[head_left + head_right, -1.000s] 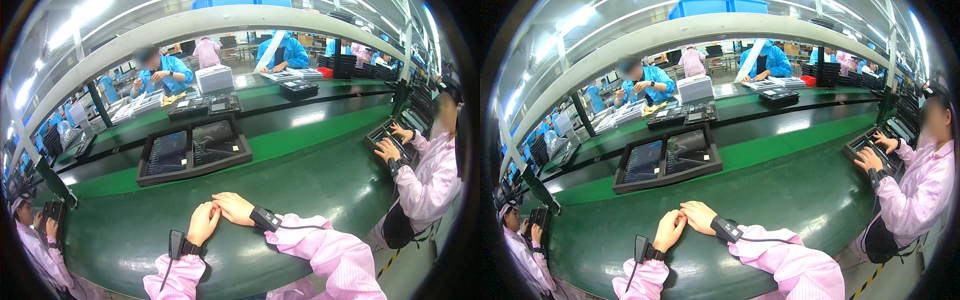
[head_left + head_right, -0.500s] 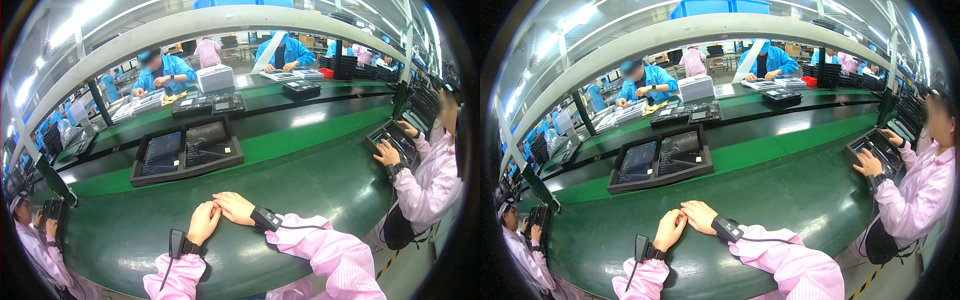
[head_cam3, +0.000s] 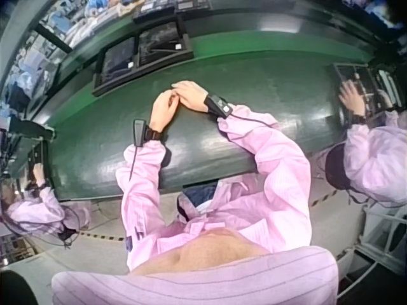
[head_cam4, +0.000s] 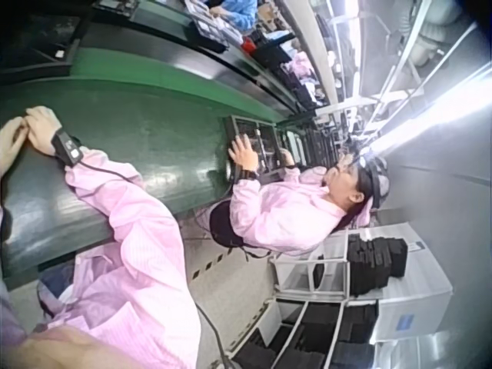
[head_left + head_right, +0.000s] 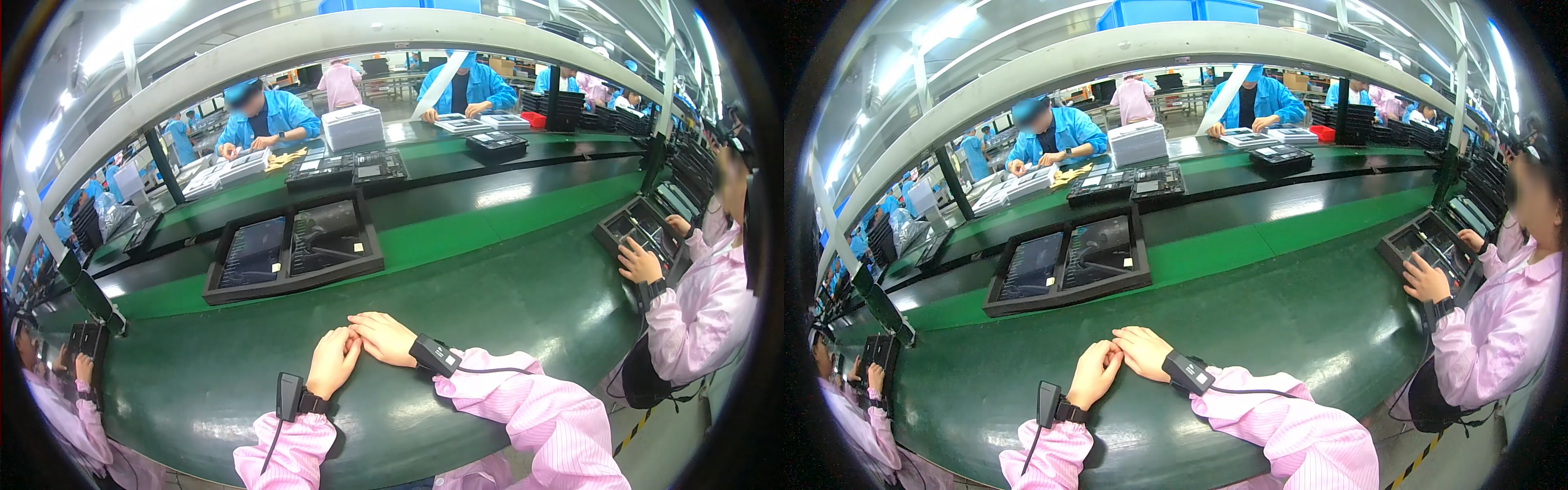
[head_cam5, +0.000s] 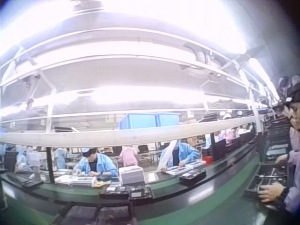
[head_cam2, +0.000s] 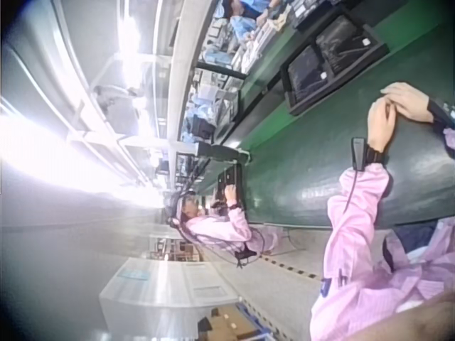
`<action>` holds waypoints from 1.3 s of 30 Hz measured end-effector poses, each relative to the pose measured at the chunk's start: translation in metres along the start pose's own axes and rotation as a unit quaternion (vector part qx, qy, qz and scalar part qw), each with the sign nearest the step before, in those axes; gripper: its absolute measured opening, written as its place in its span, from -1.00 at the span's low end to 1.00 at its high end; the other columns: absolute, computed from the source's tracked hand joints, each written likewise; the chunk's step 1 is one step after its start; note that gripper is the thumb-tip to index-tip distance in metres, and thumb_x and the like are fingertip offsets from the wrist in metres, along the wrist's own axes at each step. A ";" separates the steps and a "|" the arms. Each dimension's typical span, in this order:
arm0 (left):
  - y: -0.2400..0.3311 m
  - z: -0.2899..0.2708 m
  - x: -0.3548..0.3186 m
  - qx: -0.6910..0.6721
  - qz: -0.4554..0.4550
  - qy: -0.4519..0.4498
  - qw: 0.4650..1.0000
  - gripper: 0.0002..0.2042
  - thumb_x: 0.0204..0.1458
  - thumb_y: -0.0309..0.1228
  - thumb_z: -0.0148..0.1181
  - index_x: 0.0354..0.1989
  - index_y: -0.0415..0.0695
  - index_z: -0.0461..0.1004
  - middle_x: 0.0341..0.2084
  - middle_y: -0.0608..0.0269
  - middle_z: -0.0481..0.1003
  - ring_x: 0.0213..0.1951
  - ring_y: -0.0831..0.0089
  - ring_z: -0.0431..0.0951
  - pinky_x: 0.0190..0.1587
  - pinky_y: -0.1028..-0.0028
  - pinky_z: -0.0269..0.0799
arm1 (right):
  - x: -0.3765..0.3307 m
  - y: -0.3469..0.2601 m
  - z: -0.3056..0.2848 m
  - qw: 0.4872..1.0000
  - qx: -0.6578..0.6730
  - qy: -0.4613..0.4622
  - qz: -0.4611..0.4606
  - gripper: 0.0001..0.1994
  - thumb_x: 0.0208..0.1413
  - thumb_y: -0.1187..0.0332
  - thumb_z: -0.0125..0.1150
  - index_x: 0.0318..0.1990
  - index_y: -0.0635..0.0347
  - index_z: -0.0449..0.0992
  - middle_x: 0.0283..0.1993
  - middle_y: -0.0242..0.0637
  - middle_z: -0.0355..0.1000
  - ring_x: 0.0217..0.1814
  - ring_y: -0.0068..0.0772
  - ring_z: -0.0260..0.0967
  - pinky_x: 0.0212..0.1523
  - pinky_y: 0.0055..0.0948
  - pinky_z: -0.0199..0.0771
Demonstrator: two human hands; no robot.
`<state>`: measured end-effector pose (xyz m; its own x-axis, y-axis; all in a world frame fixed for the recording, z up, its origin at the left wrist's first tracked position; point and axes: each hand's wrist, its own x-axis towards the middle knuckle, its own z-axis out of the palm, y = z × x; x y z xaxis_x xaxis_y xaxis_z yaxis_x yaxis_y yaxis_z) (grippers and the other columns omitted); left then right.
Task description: Testing and interacting with touch-screen tablets on a factory assembly line.
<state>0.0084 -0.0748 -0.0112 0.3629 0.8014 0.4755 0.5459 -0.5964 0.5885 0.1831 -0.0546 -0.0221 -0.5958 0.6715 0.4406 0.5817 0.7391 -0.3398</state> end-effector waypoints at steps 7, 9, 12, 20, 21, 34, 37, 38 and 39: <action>-0.001 -0.001 -0.001 -0.013 -0.017 0.001 1.000 -0.92 0.00 -0.46 0.13 -0.40 -0.19 0.41 -0.58 0.21 0.39 -0.49 0.31 0.39 -0.37 0.38 0.33 | 0.002 0.001 0.006 1.000 0.002 -0.001 0.000 -0.68 0.14 0.36 -0.01 0.03 0.27 0.39 0.19 -0.07 0.28 0.28 -0.10 0.15 0.27 -0.21 0.11; 0.000 -0.002 -0.002 -0.020 -0.022 0.004 1.000 -0.93 -0.02 -0.46 0.13 -0.42 -0.17 0.41 -0.59 0.22 0.40 -0.48 0.29 0.39 -0.37 0.35 0.33 | 0.003 0.000 0.006 1.000 0.000 -0.004 0.000 -0.68 0.14 0.36 -0.01 0.03 0.28 0.38 0.19 -0.06 0.27 0.28 -0.10 0.14 0.27 -0.21 0.11; -0.003 -0.003 -0.001 -0.013 -0.022 -0.002 1.000 -0.91 0.00 -0.45 0.14 -0.40 -0.19 0.42 -0.58 0.21 0.40 -0.50 0.32 0.40 -0.39 0.38 0.33 | 0.002 0.002 0.009 1.000 -0.014 0.006 -0.011 -0.68 0.12 0.37 0.01 0.02 0.28 0.38 0.18 -0.07 0.28 0.27 -0.10 0.15 0.26 -0.22 0.13; -0.007 -0.004 0.000 -0.031 -0.035 0.001 0.999 -0.90 0.00 -0.42 0.15 -0.42 -0.17 0.43 -0.61 0.22 0.39 -0.51 0.28 0.39 -0.41 0.34 0.32 | -0.025 -0.035 0.009 0.985 -0.162 0.039 0.048 -0.62 -0.06 0.43 0.15 -0.02 0.29 0.40 0.16 -0.10 0.29 0.23 -0.13 0.18 0.19 -0.20 0.19; -0.009 -0.002 -0.001 -0.026 -0.033 0.002 0.999 -0.91 0.00 -0.42 0.15 -0.42 -0.17 0.43 -0.61 0.22 0.39 -0.51 0.29 0.39 -0.41 0.34 0.32 | -0.032 -0.042 0.007 0.982 -0.178 0.048 0.048 -0.61 -0.08 0.43 0.16 -0.02 0.28 0.41 0.16 -0.11 0.29 0.24 -0.13 0.17 0.19 -0.18 0.19; -0.013 -0.005 -0.001 -0.019 -0.024 -0.005 1.000 -0.93 -0.01 -0.45 0.13 -0.45 -0.16 0.41 -0.63 0.27 0.39 -0.47 0.30 0.39 -0.33 0.33 0.31 | -0.106 -0.062 -0.065 0.917 -0.174 0.221 0.284 -0.53 -0.13 0.64 0.09 0.05 0.36 0.31 0.13 0.03 0.22 0.15 0.05 0.15 0.15 -0.18 0.21; -0.014 -0.008 -0.002 -0.013 -0.019 -0.006 1.000 -0.93 -0.01 -0.45 0.12 -0.45 -0.16 0.41 -0.61 0.27 0.40 -0.46 0.29 0.40 -0.31 0.33 0.31 | -0.105 -0.058 -0.066 0.914 -0.139 0.248 0.290 -0.54 -0.12 0.66 0.06 0.05 0.38 0.30 0.09 0.07 0.26 0.12 0.07 0.17 0.15 -0.19 0.21; -0.014 -0.009 -0.002 -0.010 -0.017 -0.007 1.000 -0.93 -0.01 -0.45 0.12 -0.44 -0.16 0.41 -0.61 0.27 0.40 -0.45 0.29 0.40 -0.30 0.33 0.31 | -0.105 -0.058 -0.066 0.910 -0.139 0.254 0.296 -0.54 -0.12 0.67 0.05 0.05 0.38 0.30 0.08 0.07 0.27 0.11 0.07 0.18 0.15 -0.19 0.21; -0.014 -0.010 -0.002 -0.012 -0.016 -0.007 1.000 -0.93 -0.01 -0.45 0.12 -0.44 -0.16 0.41 -0.60 0.27 0.40 -0.45 0.29 0.40 -0.30 0.33 0.32 | -0.103 -0.058 -0.065 0.907 -0.138 0.260 0.300 -0.54 -0.12 0.68 0.05 0.05 0.38 0.29 0.07 0.07 0.28 0.11 0.08 0.18 0.15 -0.20 0.21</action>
<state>-0.0071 -0.0687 -0.0137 0.3557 0.8208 0.4469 0.5392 -0.5708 0.6192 0.2470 -0.1708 0.0066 0.1735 0.7794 0.6021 0.8748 0.1589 -0.4577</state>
